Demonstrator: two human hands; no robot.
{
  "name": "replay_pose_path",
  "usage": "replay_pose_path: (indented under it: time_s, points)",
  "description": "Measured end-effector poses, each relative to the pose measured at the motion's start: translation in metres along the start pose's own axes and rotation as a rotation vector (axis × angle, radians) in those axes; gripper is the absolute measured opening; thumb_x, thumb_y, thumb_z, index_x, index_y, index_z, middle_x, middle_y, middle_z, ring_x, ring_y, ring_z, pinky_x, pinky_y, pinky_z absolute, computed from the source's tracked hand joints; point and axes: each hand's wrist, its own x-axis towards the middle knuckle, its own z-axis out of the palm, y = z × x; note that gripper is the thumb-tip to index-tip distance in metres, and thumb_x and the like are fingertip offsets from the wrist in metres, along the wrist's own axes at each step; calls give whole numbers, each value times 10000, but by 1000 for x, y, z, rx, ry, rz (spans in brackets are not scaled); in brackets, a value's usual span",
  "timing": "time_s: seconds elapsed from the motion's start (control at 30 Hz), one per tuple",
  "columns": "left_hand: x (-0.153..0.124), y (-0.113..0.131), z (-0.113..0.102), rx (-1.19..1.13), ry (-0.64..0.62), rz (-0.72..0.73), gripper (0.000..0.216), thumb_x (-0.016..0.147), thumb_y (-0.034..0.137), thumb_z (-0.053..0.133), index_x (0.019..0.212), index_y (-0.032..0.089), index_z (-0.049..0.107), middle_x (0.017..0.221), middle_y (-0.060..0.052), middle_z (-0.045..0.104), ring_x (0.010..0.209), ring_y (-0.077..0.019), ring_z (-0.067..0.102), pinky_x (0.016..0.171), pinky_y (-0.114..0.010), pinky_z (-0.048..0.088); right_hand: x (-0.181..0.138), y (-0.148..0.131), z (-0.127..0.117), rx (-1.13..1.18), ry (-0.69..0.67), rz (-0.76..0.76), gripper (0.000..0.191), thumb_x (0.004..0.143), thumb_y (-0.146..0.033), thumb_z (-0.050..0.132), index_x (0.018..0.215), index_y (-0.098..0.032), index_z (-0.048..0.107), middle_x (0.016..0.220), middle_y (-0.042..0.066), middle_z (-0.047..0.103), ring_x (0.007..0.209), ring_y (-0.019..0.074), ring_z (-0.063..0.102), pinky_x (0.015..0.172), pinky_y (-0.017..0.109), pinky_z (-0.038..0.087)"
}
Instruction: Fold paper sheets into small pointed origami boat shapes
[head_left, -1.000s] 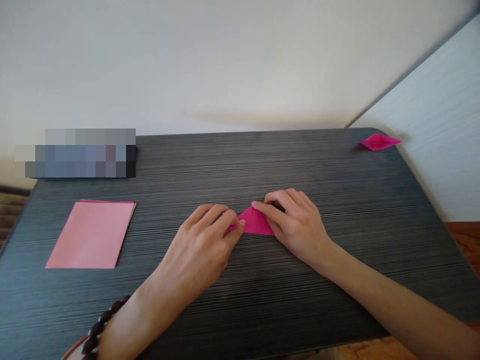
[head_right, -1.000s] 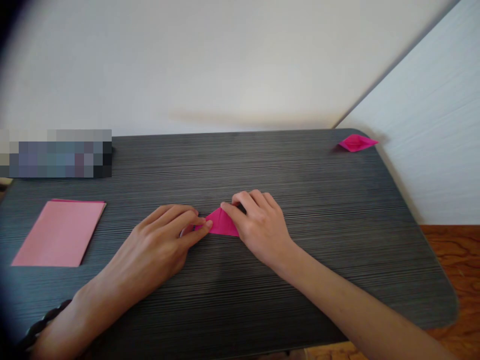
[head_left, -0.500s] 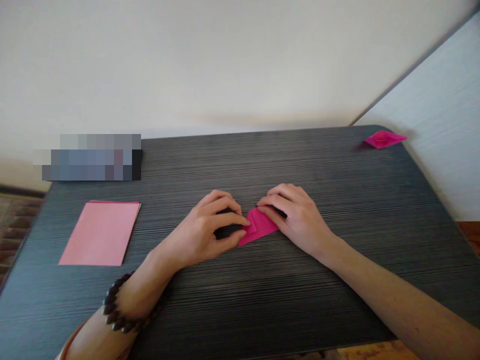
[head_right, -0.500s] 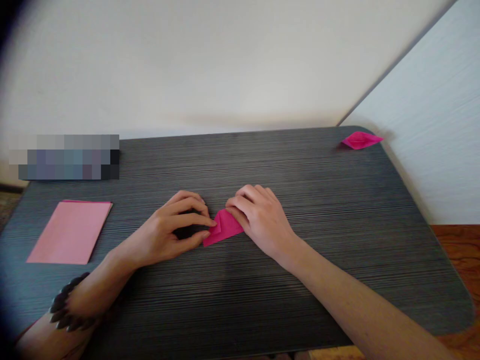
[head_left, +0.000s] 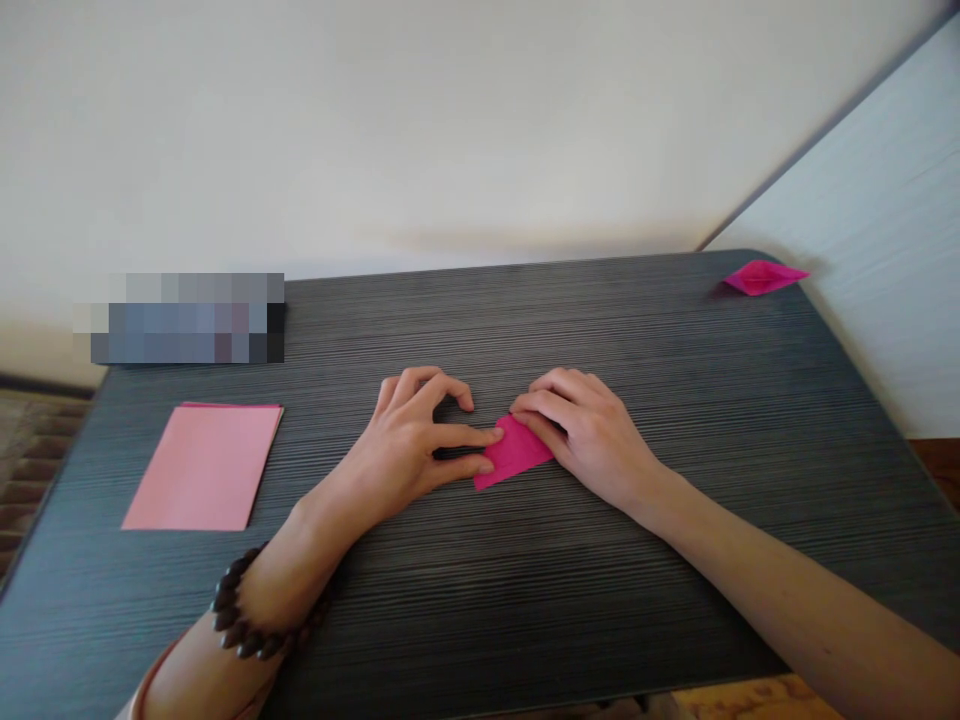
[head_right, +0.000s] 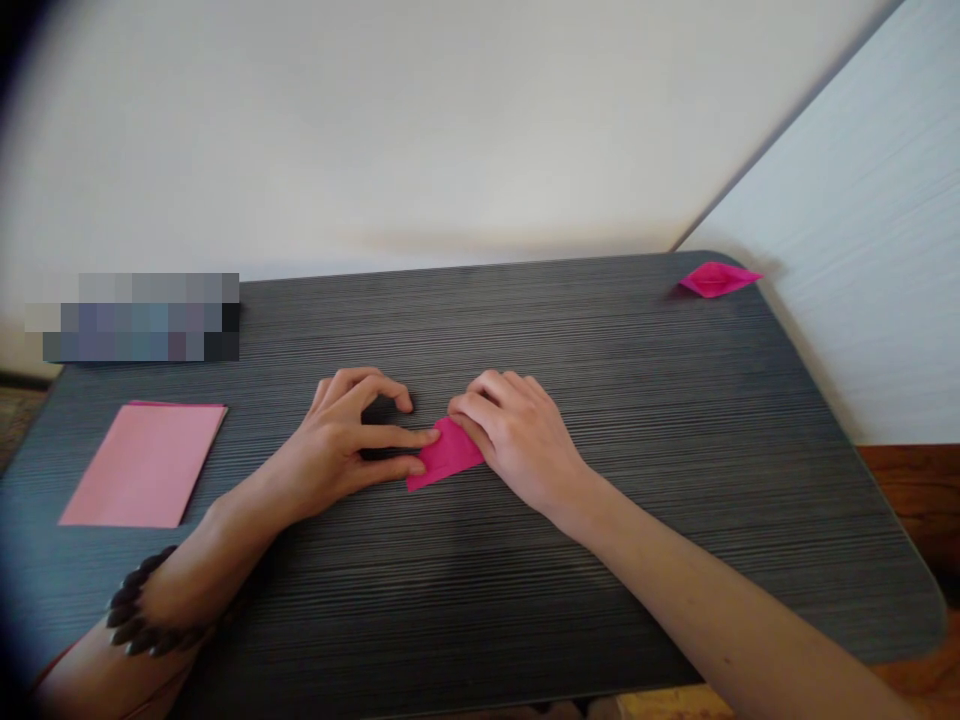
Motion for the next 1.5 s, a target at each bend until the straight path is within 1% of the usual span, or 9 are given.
replay_pose_path:
  time_s: [0.23,0.43,0.53,0.7,0.83,0.97,1.13,1.37,1.5]
  points:
    - [0,-3,0,40,-42,2,307,804,494,604,1106,446,638,1138,-44,483,1122,-273,368,903,-476,319,1,-1,0,-4,-8,5,227,945,-295,447,934,-200,652,912,31,628,843,163,540,758,320,386]
    - [0,-5,1,15,-25,17,341,775,509,630,1109,438,641,1170,-47,470,1144,-277,361,957,-504,311,1,-1,-1,-7,-4,3,221,943,-295,452,929,-197,649,909,31,630,839,165,538,747,318,380]
    - [0,-8,2,-16,4,53,327,770,482,650,1088,407,662,1136,-44,503,1124,-257,392,1003,-510,293,1,-2,-1,1,-8,5,220,943,-293,451,926,-197,649,904,29,628,829,161,534,745,314,379]
    - [-1,-12,5,-83,53,105,212,777,402,675,984,372,710,1044,-15,577,1079,-218,458,1067,-518,243,2,-1,-1,4,-10,-1,220,944,-294,450,926,-196,647,905,32,627,831,163,534,746,314,374]
    - [0,-11,5,-87,57,88,180,825,324,638,983,373,709,1027,-7,590,1061,-198,475,1069,-508,255,2,0,-1,2,-13,1,224,946,-292,448,928,-194,649,906,35,628,835,165,535,749,316,371]
    - [1,-9,4,-93,53,68,163,825,319,637,959,365,718,1020,-7,587,1052,-195,475,1071,-510,257,2,-1,-1,6,-8,-1,218,943,-287,453,926,-192,648,900,34,628,831,164,534,747,316,373]
    - [2,-8,0,-101,10,62,170,830,334,627,973,357,716,1051,-18,559,1055,-190,476,1077,-514,247,2,-2,-2,8,-13,11,221,944,-291,449,928,-199,649,903,34,628,838,166,532,748,322,373]
    - [1,-8,-3,-123,-55,58,188,816,361,639,990,371,710,1091,-21,525,1079,-197,472,1104,-549,170,2,-2,-1,15,-15,7,218,946,-285,445,934,-204,647,908,39,632,833,168,533,740,318,366]
    - [1,-9,-3,-117,-75,40,324,813,398,634,1136,372,640,1109,-32,503,1111,-204,457,1112,-554,151,2,-2,-1,6,-26,13,224,945,-290,446,941,-199,651,913,38,627,845,168,530,751,320,368]
